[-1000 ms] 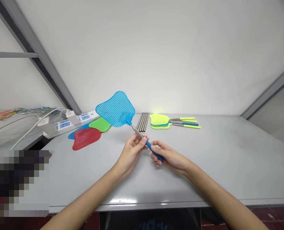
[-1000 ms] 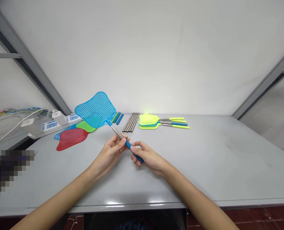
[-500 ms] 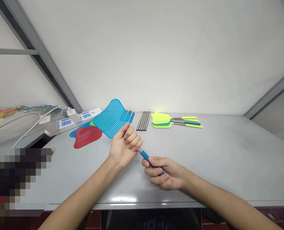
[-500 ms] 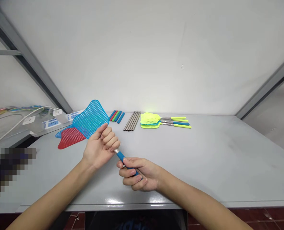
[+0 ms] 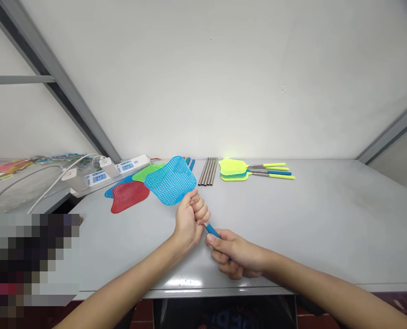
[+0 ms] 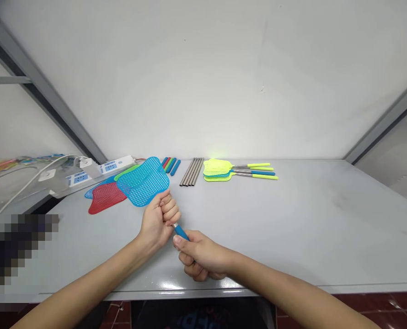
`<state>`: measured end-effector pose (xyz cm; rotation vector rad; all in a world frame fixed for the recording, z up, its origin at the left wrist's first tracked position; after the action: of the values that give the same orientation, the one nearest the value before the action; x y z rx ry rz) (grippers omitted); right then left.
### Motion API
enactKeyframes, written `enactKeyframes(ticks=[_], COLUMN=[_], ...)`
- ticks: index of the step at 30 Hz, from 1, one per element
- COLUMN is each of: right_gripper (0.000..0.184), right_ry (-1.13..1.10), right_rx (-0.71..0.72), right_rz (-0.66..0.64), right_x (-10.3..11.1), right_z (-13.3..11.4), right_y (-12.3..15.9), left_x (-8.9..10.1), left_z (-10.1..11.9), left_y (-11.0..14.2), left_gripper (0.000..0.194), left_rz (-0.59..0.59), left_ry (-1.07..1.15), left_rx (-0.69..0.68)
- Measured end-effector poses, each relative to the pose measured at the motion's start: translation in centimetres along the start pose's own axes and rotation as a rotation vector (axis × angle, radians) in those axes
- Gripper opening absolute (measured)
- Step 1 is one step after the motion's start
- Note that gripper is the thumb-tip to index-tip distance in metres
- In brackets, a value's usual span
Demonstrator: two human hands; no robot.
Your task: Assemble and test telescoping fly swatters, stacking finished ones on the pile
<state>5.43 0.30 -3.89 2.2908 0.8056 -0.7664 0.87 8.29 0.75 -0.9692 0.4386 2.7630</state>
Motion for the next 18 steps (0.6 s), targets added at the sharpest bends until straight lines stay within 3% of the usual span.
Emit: enactKeyframes(ticks=[8,13,18], right_gripper=[0.031,0.031,0.027], right_ry=[0.104,0.079,-0.026], right_rx=[0.118,0.076,-0.021], right_rz=[0.113,0.129,0.044], right_x=[0.42,0.58,0.25], right_z=[0.2,0.41,0.26], right_y=[-0.53,-0.51,-0.19], left_x=[-0.29,-0.27,0.31], left_z=[-0.21,-0.26,-0.6], left_y=[-0.57,-0.59,-0.71], left_gripper=[0.029,0.029,0.029], left_rz=[0.089,0.1,0.102], left_ry=[-0.116,-0.122,-0.078], left_rx=[0.001,-0.013,-0.009])
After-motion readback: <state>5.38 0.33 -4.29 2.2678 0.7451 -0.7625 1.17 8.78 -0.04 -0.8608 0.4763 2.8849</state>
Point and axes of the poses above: each hand's wrist, its own y-axis away from the middle knuckle, its own x-axis out of the back of the hand, z = x × y, the point moved 7 cm from there along -y, towards the middle knuckle, and after that the axes turned 9 degrees about -y, right-handed, at the moved point
